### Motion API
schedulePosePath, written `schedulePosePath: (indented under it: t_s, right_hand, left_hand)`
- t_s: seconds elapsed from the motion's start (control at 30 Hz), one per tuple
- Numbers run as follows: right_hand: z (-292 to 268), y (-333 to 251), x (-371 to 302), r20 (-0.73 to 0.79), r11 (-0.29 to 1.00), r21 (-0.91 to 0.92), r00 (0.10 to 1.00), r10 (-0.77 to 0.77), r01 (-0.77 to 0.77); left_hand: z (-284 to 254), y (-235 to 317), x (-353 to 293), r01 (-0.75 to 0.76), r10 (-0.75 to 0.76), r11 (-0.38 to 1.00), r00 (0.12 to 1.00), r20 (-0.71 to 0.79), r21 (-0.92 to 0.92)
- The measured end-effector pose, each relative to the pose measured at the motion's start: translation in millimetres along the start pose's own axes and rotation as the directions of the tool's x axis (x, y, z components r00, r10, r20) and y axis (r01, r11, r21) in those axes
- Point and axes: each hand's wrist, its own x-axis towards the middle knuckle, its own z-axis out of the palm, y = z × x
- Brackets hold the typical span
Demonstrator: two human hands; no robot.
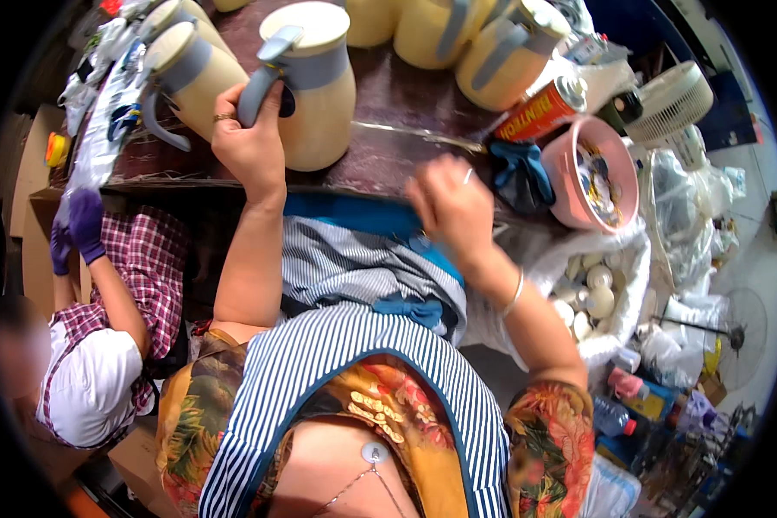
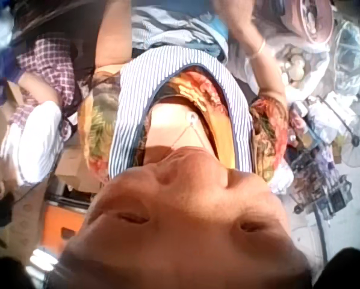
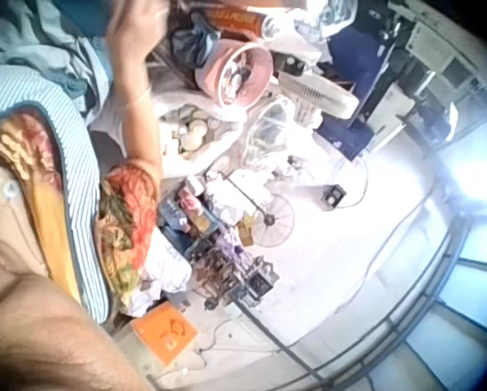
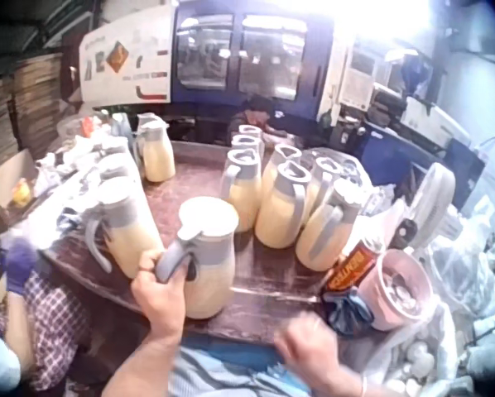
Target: The person assembles thermoses by placing components into the lids, wiping the outer surfaces with a cloth, and applying small labels or rubber bands to the handles.
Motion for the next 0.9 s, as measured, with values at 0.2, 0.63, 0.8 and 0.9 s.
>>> schedulePosePath:
  t_s: [0.2,0.63,0.8,0.9]
  right_hand:
    - [34.1,-8.8,-26.5,-0.144,0.916,0.365,0.962,0.230,-0.165]
    - [14.0,-45.1,142.6,-0.371,0.964,0.186,0.922,-0.108,0.187]
    - [43.7,-9.5,19.1,-0.132,0.967,0.251,0.987,0.089,-0.054]
    - [66.5,8.2,-81.6,0.166,0.978,-0.065,0.964,0.207,-0.199]
  left_hand:
    - [-15.1,-9.3,2.8,0.022,-0.028,0.997,0.996,0.088,0.069]
    - [6.7,1.9,-20.3,-0.057,0.054,0.990,0.998,0.023,0.133]
    - [-5.1,-59.7,56.8,-0.220,0.372,0.840,0.899,-0.231,0.496]
    - [-12.0,-71.1,74.9,-0.275,0.462,0.694,0.879,-0.119,0.666]
